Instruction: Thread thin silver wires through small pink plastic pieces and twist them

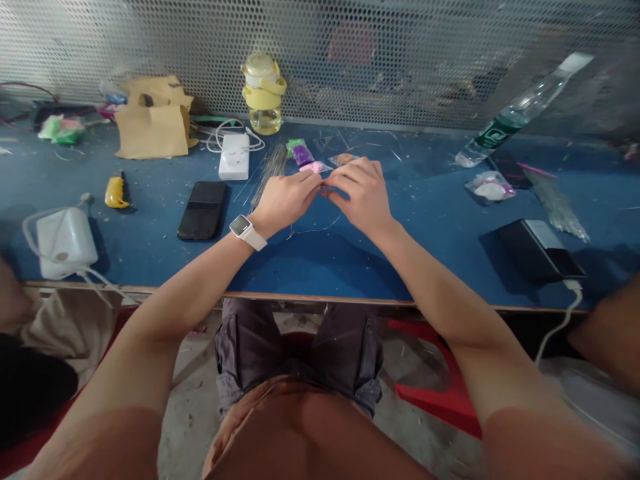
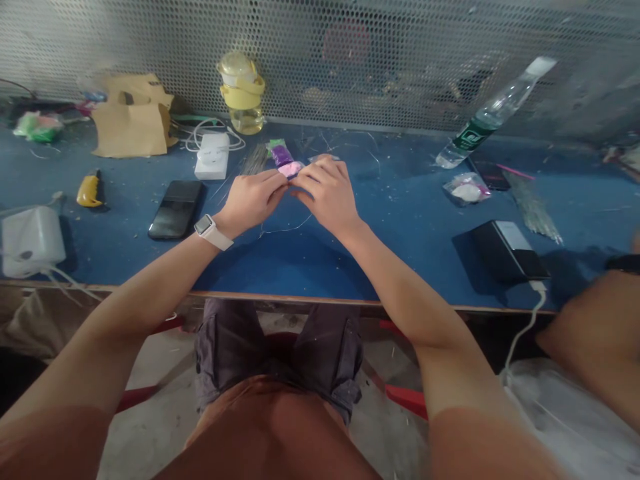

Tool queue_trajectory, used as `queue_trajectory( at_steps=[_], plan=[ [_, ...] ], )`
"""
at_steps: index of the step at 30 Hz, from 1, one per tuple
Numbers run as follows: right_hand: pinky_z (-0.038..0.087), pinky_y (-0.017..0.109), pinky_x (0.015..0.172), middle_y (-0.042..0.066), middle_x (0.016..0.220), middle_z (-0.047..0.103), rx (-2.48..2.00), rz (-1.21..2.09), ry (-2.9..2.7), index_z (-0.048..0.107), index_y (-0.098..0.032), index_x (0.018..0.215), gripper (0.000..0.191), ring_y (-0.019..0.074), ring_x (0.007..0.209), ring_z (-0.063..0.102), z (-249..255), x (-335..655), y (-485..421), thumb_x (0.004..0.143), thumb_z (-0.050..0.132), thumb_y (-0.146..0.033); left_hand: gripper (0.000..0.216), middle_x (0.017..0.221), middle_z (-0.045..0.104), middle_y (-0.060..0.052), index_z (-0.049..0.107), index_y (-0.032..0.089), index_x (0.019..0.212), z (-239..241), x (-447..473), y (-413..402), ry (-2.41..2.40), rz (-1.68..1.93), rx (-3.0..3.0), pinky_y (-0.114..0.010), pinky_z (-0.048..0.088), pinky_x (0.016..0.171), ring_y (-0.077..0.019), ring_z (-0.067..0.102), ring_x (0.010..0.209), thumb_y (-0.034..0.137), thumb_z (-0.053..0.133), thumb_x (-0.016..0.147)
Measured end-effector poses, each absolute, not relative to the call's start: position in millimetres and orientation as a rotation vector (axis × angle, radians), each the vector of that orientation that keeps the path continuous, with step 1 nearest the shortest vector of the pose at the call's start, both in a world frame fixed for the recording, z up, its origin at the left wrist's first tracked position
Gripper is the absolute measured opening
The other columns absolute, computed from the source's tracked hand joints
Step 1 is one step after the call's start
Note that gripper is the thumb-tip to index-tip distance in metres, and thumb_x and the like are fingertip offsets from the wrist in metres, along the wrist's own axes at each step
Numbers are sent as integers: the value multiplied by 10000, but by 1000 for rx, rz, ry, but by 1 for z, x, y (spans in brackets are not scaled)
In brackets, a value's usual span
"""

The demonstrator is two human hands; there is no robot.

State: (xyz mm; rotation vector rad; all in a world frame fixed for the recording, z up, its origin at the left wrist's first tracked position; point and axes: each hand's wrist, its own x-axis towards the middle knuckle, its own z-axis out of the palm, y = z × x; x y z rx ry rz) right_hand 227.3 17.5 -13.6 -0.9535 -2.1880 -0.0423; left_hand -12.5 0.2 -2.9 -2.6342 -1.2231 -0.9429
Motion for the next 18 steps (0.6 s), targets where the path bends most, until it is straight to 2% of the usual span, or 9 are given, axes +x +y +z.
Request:
queue_trajectory(
  at_steps=[4, 8, 12, 15, 18],
  plan=[
    [467, 711, 1259, 57, 1172, 827, -940, 88, -2158, 879, -359, 1153, 304, 398, 1362, 671, -14, 227, 20, 1130, 690, -597, 273, 1027, 789, -106, 765, 215, 1089, -3, -13, 0, -1222, -935, -2622, -341, 455, 682, -224, 714, 816, 284, 515, 1177],
    [539, 636, 1179, 64, 1070, 847, -953, 291, -1999, 880, -306, 989, 361, 361, 1204, 727, -12, 220, 18, 1069, 779, -643, 295, 1040, 793, -112, 759, 207, 1074, 0, -13, -2, -1215, -896, -2594, -346, 432, 665, -220, 701, 790, 276, 493, 1184],
    [611, 453, 906, 55, 927, 828, -990, 716, -1806, 857, -282, 887, 467, 259, 929, 722, -6, 216, 15, 939, 889, -745, 335, 968, 758, -104, 742, 210, 1020, 2, -13, -4, -1199, -937, -2598, -359, 434, 665, -214, 675, 744, 287, 466, 1195],
    [529, 338, 684, 26, 831, 769, -976, 1212, -1653, 804, -258, 832, 547, 181, 775, 665, -3, 218, 17, 812, 980, -776, 376, 893, 728, -85, 741, 221, 974, 1, -12, -4, -1107, -969, -2580, -357, 436, 668, -202, 660, 725, 276, 444, 1199],
    [459, 315, 603, 11, 796, 715, -927, 1534, -1553, 731, -239, 775, 578, 148, 702, 628, -1, 221, 19, 761, 1036, -730, 411, 871, 726, -81, 748, 227, 950, -1, -11, -4, -1044, -976, -2570, -354, 437, 674, -199, 664, 728, 268, 427, 1202]
  ],
)
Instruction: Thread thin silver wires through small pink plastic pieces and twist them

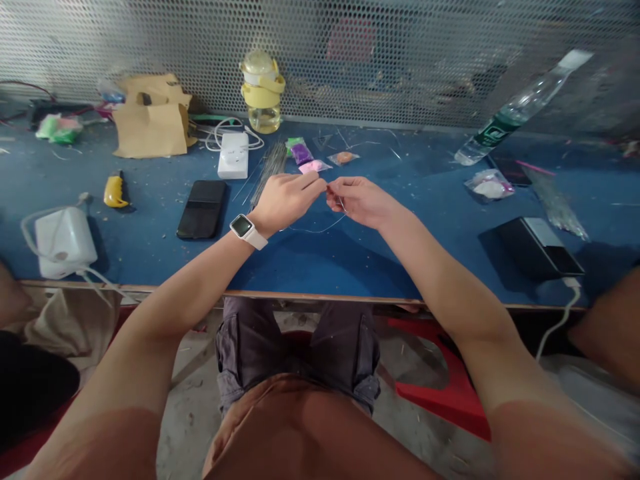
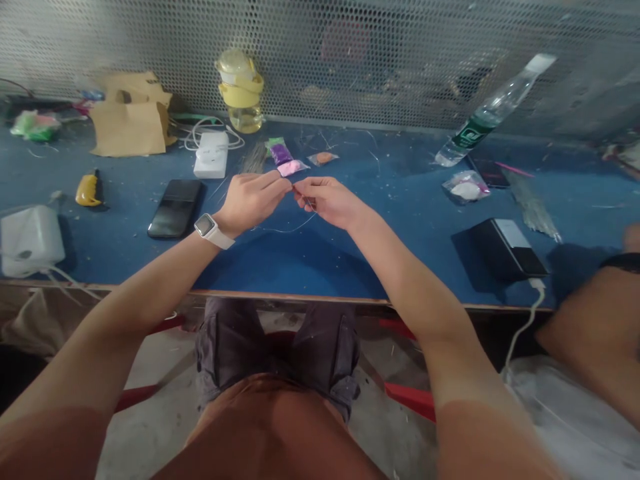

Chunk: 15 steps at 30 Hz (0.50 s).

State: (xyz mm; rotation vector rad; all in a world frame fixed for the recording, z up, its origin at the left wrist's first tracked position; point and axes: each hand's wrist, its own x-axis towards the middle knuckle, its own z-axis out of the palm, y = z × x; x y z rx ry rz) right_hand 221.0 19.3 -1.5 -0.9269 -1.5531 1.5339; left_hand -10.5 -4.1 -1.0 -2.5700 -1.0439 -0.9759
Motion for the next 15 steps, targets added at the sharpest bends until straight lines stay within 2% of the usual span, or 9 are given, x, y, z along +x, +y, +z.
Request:
queue_trajectory(
  at_steps=[2, 4, 6, 9, 12, 15],
  plan=[
    [456, 325, 602, 12, 782, 710, -941, 1469, -1569, 734, -238, 781, 545, 146, 677, 614, -1, 221, 19, 794, 1026, -697, 398, 892, 744, -85, 756, 227, 958, -3, -10, -3, -1074, -979, -2579, -356, 434, 669, -202, 663, 724, 272, 441, 1197],
    [494, 342, 642, 18, 786, 731, -992, 1177, -1636, 772, -241, 823, 477, 162, 690, 631, -2, 220, 16, 829, 1015, -651, 335, 937, 775, -92, 767, 225, 992, -5, -9, -2, -1157, -1016, -2575, -354, 433, 666, -208, 674, 743, 268, 489, 1173],
    [562, 372, 734, 27, 836, 769, -1030, 796, -1698, 798, -252, 874, 391, 197, 763, 689, -3, 219, 13, 856, 1014, -578, 257, 919, 787, -86, 770, 222, 1007, -8, -9, 1, -1273, -1104, -2555, -348, 438, 672, -210, 678, 755, 261, 553, 1139],
    [631, 464, 938, 54, 982, 826, -1015, 365, -1812, 816, -278, 918, 233, 275, 958, 767, -6, 219, 8, 955, 938, -473, 207, 761, 739, -49, 747, 224, 936, -12, -7, 5, -1424, -1267, -2535, -342, 432, 661, -194, 627, 680, 268, 629, 1100],
    [621, 564, 1103, 67, 1132, 864, -996, 171, -1939, 873, -318, 1028, 120, 338, 1145, 781, -10, 219, 8, 1058, 808, -414, 200, 705, 712, -29, 728, 225, 893, -14, -5, 6, -1470, -1348, -2559, -339, 427, 648, -172, 582, 624, 262, 660, 1078],
    [613, 602, 1145, 66, 1188, 878, -1004, 127, -2000, 905, -337, 1123, 171, 352, 1192, 779, -15, 219, 10, 1100, 744, -390, 214, 724, 721, -34, 725, 224, 902, -14, -4, 5, -1433, -1337, -2591, -338, 441, 661, -170, 591, 641, 277, 650, 1095]
  ],
)
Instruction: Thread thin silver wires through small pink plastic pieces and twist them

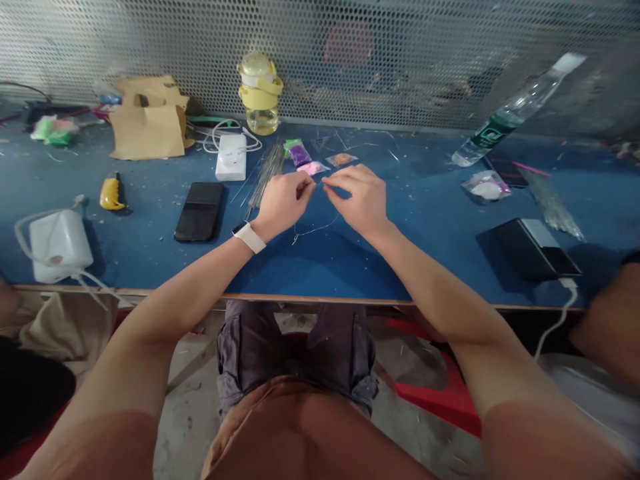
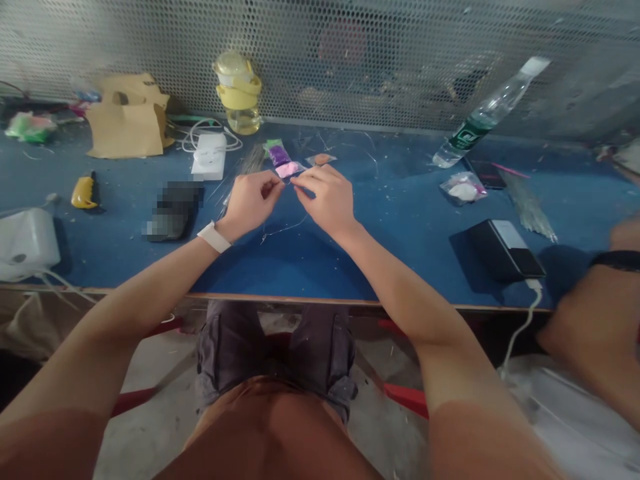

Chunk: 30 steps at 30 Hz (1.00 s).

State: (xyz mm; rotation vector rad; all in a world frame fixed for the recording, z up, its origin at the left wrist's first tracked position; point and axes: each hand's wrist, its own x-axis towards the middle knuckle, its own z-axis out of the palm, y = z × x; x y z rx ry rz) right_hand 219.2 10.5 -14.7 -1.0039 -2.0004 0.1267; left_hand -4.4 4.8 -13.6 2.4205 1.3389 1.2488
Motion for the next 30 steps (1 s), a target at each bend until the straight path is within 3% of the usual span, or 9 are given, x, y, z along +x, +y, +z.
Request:
queue_trajectory(
  at_steps=[10, 16, 24, 30],
  plan=[
    [677, 478, 1031, 83, 1195, 873, -987, 70, -2066, 906, -293, 1255, 325, 290, 1123, 819, -18, 219, 8, 1187, 590, -316, 187, 800, 734, -43, 736, 211, 932, -7, -2, 1, 1355, 1176, 2412, -351, 474, 757, -195, 646, 737, 217, 650, 1098],
    [685, 496, 1027, 90, 1216, 860, -976, 108, -2062, 888, -295, 1281, 314, 300, 1119, 822, -18, 220, 10, 1188, 590, -329, 197, 839, 757, -56, 733, 218, 921, -7, -2, 1, 1328, 1206, 2422, -363, 487, 768, -205, 654, 756, 205, 646, 1097],
    [665, 495, 990, 104, 1196, 812, -983, 283, -2128, 844, -246, 1157, 214, 289, 1039, 789, -15, 221, 13, 1121, 634, -225, 233, 1016, 815, -102, 797, 195, 1027, -13, -4, -1, 1347, 1112, 2589, -357, 499, 770, -238, 749, 909, 205, 587, 1129],
    [636, 443, 892, 84, 1102, 810, -958, 463, -2137, 815, -236, 1043, 156, 250, 946, 745, -13, 223, 17, 1087, 667, -254, 264, 1104, 824, -113, 818, 201, 1092, -10, -5, -4, 1392, 1030, 2661, -346, 482, 730, -224, 748, 892, 239, 566, 1160]
  ],
)
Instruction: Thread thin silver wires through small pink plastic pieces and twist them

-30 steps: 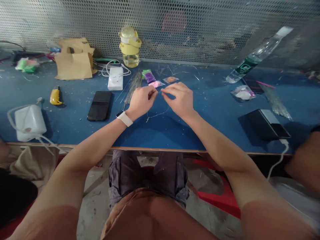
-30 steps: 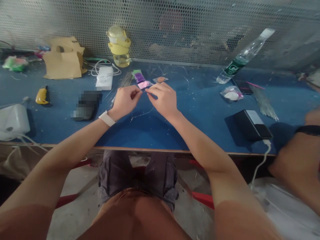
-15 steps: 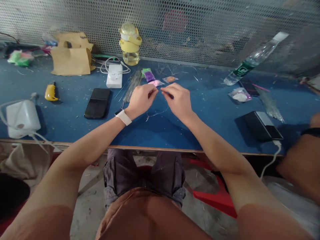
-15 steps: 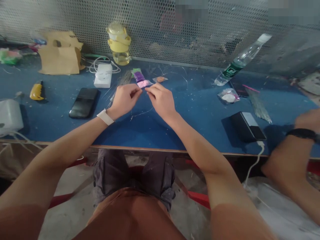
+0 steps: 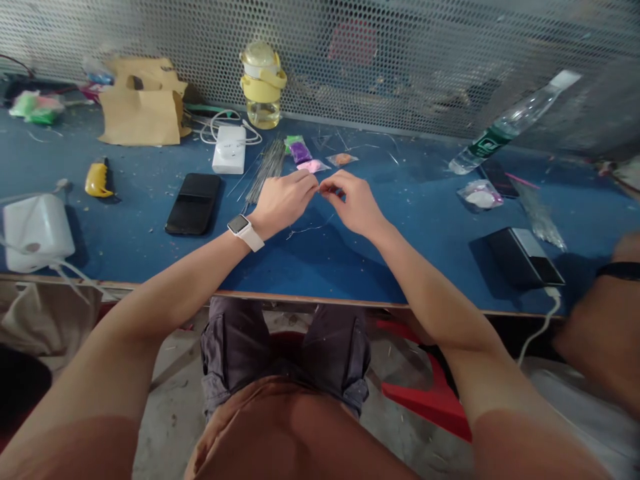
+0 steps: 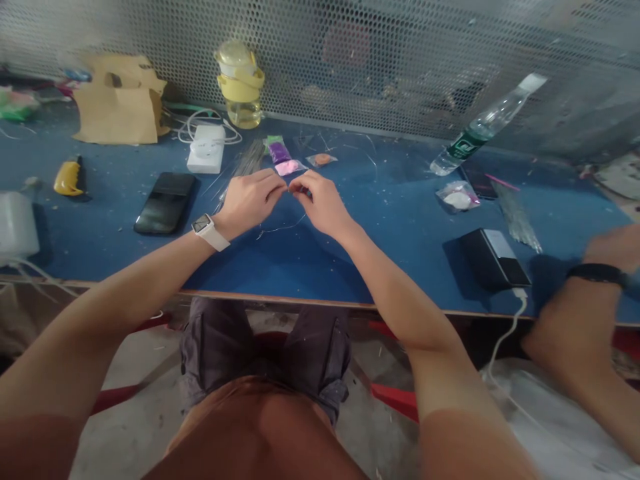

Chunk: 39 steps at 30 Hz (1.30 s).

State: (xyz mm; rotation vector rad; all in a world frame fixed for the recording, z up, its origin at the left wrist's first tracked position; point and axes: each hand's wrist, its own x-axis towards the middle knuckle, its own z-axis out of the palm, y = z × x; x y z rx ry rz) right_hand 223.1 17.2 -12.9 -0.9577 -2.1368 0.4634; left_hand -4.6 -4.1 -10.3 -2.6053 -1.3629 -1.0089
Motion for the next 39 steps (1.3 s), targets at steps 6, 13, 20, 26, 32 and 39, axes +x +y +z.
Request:
queue_trajectory(
  at_steps=[6, 13, 20, 26, 32, 39],
  plan=[
    [623, 486, 1000, 78, 1130, 819, -860, 475, -2169, 786, -250, 1047, 116, 279, 1057, 750, -10, 227, 18, 1069, 675, -229, 249, 1064, 821, -107, 822, 205, 1056, -7, -6, -1, -1379, -1072, -2616, -362, 500, 778, -246, 747, 926, 202, 583, 1125],
    [541, 613, 1146, 78, 1103, 816, -789, 232, -2320, 784, -278, 1043, 187, 348, 1141, 724, -13, 237, 29, 1137, 679, -402, 180, 964, 806, -85, 822, 205, 1020, -7, -5, 1, -1436, -1088, -2716, -384, 549, 854, -254, 744, 918, 202, 651, 1074],
    [527, 623, 1153, 87, 1107, 835, -762, 121, -2361, 809, -278, 1080, 379, 361, 1173, 731, -19, 241, 35, 1167, 614, -591, 157, 954, 813, -82, 813, 199, 998, -6, -6, 2, -1440, -1116, -2749, -378, 547, 859, -242, 749, 913, 182, 674, 1070],
    [513, 649, 1179, 72, 993, 811, -781, 165, -2381, 828, -292, 954, 583, 360, 1174, 738, -15, 241, 34, 1088, 609, -815, 156, 975, 823, -83, 802, 207, 976, -11, -5, 2, -1389, -1101, -2762, -370, 541, 837, -244, 756, 928, 178, 671, 1056],
    [521, 680, 1164, 68, 954, 806, -908, 332, -2227, 830, -332, 864, 588, 386, 1157, 741, -8, 233, 21, 945, 741, -907, 171, 970, 820, -81, 798, 220, 974, -7, -7, 1, -1351, -1157, -2776, -379, 547, 834, -244, 747, 907, 185, 652, 1056],
    [583, 481, 908, 27, 838, 757, -964, 681, -1889, 771, -300, 774, 676, 244, 861, 670, -13, 222, 18, 815, 827, -973, 184, 987, 813, -77, 777, 220, 973, 1, -5, -4, -1333, -1237, -2716, -367, 531, 816, -238, 731, 907, 196, 628, 1079]
  ],
)
